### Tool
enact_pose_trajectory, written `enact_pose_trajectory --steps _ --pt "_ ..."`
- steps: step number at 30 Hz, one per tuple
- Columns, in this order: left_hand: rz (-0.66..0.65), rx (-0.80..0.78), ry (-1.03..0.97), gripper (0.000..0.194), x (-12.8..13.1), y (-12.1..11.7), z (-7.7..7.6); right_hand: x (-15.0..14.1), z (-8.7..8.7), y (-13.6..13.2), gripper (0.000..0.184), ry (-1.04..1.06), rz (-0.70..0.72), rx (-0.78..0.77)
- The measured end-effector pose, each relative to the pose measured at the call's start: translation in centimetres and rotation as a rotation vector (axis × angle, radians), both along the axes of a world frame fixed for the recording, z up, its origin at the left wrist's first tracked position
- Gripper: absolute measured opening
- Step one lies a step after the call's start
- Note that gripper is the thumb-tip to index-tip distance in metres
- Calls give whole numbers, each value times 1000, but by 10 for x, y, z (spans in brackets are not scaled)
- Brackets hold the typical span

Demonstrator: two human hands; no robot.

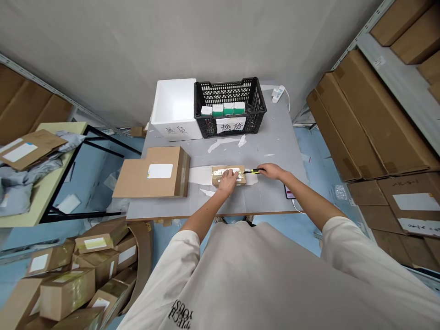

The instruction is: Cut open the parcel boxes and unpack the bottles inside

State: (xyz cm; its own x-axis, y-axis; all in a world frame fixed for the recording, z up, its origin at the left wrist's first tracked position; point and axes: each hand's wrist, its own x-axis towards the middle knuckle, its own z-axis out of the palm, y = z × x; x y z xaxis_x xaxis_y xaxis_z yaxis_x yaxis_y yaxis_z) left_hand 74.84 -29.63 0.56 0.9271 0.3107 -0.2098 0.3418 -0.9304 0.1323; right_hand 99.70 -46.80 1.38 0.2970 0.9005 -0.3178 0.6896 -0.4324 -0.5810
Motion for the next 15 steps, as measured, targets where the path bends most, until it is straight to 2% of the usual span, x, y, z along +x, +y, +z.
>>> enact_pose_trajectory --steps 5,8,11,15 --pt "10 -45 -8 47 -1 0 2 -2 -2 23 16 -70 111 2" --pt "15 -55 -2 46 -1 1 4 -5 -5 29 16 -73 125 -18" --pt "25 -62 14 46 0 1 6 -5 -9 25 19 -7 81 -71" --pt "37 -65 20 45 0 3 5 -6 -14 7 22 231 -13 -152"
